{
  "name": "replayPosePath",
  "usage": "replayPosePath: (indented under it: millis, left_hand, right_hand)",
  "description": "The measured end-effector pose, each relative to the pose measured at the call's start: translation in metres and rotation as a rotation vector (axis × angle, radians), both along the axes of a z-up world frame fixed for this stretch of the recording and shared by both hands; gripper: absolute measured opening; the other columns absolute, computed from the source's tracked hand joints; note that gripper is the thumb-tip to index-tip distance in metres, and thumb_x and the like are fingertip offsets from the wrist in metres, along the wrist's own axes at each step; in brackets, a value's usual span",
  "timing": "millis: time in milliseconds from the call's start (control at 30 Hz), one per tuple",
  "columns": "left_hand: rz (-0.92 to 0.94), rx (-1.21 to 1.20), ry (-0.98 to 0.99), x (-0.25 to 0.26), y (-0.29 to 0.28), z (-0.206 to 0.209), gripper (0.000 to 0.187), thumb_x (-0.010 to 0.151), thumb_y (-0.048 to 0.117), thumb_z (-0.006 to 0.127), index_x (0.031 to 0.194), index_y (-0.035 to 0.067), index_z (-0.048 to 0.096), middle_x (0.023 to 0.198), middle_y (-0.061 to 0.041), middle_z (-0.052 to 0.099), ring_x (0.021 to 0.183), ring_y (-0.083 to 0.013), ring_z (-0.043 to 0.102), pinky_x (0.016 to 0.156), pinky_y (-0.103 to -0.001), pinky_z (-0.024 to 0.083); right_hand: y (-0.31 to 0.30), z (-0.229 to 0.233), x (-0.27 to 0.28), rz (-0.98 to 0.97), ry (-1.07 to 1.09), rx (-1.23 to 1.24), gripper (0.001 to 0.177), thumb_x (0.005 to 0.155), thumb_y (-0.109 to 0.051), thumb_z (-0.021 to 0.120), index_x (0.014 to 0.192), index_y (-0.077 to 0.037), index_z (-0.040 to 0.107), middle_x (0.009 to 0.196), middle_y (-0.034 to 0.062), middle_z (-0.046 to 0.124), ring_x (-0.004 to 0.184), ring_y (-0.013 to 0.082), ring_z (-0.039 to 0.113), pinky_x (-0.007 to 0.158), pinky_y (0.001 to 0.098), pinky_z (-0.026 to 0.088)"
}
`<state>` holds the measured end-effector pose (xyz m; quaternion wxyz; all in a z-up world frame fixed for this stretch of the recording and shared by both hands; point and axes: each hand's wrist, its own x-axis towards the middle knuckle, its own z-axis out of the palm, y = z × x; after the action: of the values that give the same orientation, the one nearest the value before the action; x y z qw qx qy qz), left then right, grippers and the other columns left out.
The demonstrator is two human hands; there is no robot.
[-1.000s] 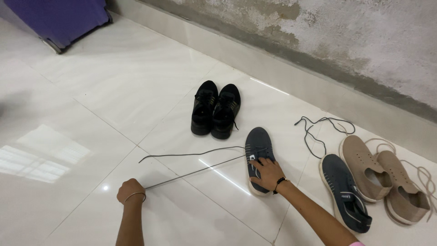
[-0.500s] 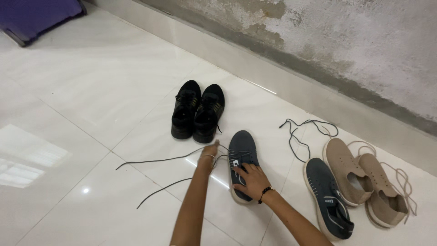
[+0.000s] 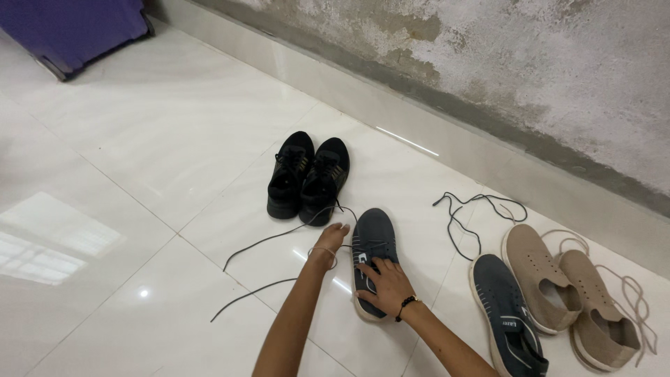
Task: The person threads laces through the eyelets of two pairs of shoes on the floor, one black and one grey, and ties the laces on each shoe.
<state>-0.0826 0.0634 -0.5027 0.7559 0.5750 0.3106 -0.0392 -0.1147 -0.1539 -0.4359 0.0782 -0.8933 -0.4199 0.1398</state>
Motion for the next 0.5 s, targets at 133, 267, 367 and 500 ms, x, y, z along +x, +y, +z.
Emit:
replayPosePath:
  millis: [133, 267, 367, 500]
  left_hand:
    - [0.281, -0.492, -0.381, 0.044, 0.001, 0.032, 0.028, 0.105, 0.024, 0.055, 0.122, 0.002, 0.057, 0.104, -0.009, 0.067, 0.103, -0.0227, 0.064, 0.100, -0.044, 0.050]
    - [0.578, -0.260, -0.475, 0.030, 0.065, 0.112, 0.036, 0.108, 0.030, 0.045, 0.101, 0.003, 0.069, 0.065, 0.001, 0.048, 0.052, -0.0120, 0.046, 0.053, -0.030, 0.048]
    - [0.717, 0.004, -0.469, -0.013, 0.123, 0.164, 0.033, 0.107, 0.026, 0.041, 0.100, 0.003, 0.063, 0.065, 0.001, 0.046, 0.050, -0.0094, 0.039, 0.046, -0.027, 0.039]
    - [0.779, 0.314, -0.526, -0.064, 0.157, 0.218, 0.031, 0.109, 0.023, 0.040, 0.097, 0.003, 0.060, 0.069, 0.003, 0.045, 0.055, -0.0058, 0.038, 0.049, -0.025, 0.036]
  right_hand:
    - [-0.002, -0.007, -0.004, -0.011, 0.042, -0.001, 0.069, 0.091, -0.056, 0.064, 0.148, -0.022, 0.048, 0.149, 0.0176, 0.044, 0.135, 0.0348, 0.042, 0.115, 0.0445, 0.032]
    - [-0.002, -0.001, 0.004, 0.001, 0.036, -0.013, 0.070, 0.092, -0.056, 0.064, 0.149, -0.020, 0.046, 0.150, 0.0196, 0.040, 0.135, 0.0366, 0.039, 0.115, 0.0465, 0.029]
    - [-0.003, -0.004, -0.002, -0.005, 0.047, -0.020, 0.070, 0.092, -0.058, 0.063, 0.148, -0.021, 0.046, 0.150, 0.0180, 0.040, 0.135, 0.0354, 0.039, 0.115, 0.0457, 0.030]
    - [-0.002, -0.002, -0.001, 0.004, 0.033, -0.011, 0.069, 0.092, -0.058, 0.062, 0.149, -0.021, 0.045, 0.150, 0.0174, 0.041, 0.135, 0.0347, 0.040, 0.115, 0.0447, 0.031]
